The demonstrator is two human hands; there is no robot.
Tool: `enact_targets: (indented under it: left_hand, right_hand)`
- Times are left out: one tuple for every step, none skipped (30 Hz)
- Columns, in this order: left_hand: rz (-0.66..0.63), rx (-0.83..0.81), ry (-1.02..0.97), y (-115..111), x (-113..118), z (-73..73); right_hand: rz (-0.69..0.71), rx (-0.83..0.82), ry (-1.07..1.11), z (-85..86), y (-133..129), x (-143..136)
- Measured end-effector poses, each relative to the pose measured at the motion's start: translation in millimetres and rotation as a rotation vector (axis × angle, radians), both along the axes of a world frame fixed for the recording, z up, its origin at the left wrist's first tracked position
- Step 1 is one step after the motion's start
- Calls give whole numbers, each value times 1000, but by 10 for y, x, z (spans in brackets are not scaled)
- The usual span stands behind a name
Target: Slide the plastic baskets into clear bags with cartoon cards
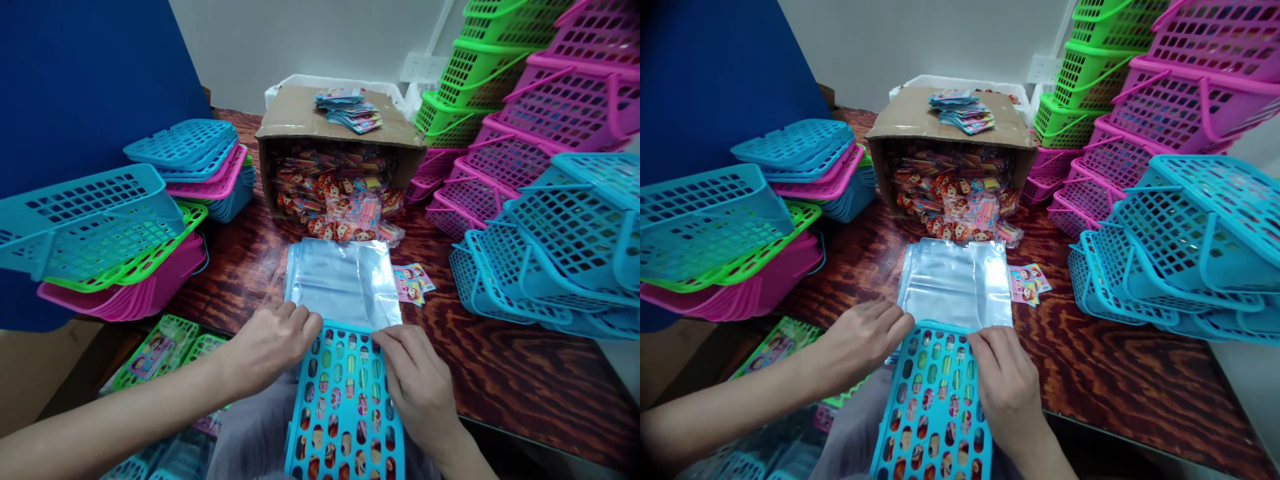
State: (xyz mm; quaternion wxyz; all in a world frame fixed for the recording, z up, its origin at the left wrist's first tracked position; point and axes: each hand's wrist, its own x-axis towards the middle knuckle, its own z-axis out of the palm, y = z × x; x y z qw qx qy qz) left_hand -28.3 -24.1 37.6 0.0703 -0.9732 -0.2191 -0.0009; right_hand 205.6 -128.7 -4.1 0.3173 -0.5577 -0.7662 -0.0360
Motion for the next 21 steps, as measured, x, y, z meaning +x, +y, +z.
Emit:
enact_targets:
  left_hand:
    - [-9, -9, 8, -22, 8, 28]
    - [-21, -19, 11, -47, 20, 54]
    - [-35, -27, 12, -74, 38, 80]
    - [-53, -32, 17, -103, 58, 104]
    - [-72, -35, 27, -133, 81, 126]
    - [-91, -36, 39, -165, 103, 143]
    - [-110, -34, 49, -198, 122, 154]
    - [-126, -26, 55, -234, 135, 157]
    - [-136, -18, 55, -273, 141, 151]
    - [-142, -13, 46, -319, 139, 138]
    - [-146, -15, 31, -370, 126, 117]
    - [-145, -25, 10, -426, 103, 92]
    - [-136, -43, -15, -487, 70, 64]
    - [-124, -72, -44, -549, 26, 34]
    - [-115, -107, -77, -608, -26, 4]
    - [-106, -153, -122, -659, -85, -28]
    - [-84, -223, -176, -697, -146, -65]
    - [-40, -309, -260, -718, -205, -111]
    - [40, -406, -373, -720, -257, -170]
    - [162, -506, -511, -703, -293, -243]
    - [317, -606, -662, -670, -311, -332]
  right_hand:
    - [3, -2, 7, -10, -3, 15]
    - [4, -5, 15, -19, -10, 33]
    - [2, -6, 22, -27, -23, 55]
    - [-4, -5, 26, -36, -42, 79]
    - [-11, -3, 24, -46, -67, 105]
    - [-16, -1, 14, -57, -99, 131]
    - [-17, -2, -6, -69, -137, 155]
    - [-16, -6, -36, -82, -181, 175]
    - [-10, -10, -69, -94, -231, 189]
    - [0, -12, -100, -104, -286, 196]
    - [15, -13, -124, -108, -346, 195]
    - [35, -10, -138, -106, -409, 188]
    - [53, -9, -142, -95, -473, 179]
    - [75, -14, -138, -76, -537, 171]
    - [100, -32, -126, -51, -596, 169]
    - [124, -73, -94, -24, -646, 177]
    - [127, -134, -29, -1, -681, 196]
    - [101, -218, 78, 11, -696, 228]
    - [44, -306, 230, 5, -686, 268]
    - [-48, -383, 420, -22, -649, 311]
    - [-166, -442, 628, -71, -584, 350]
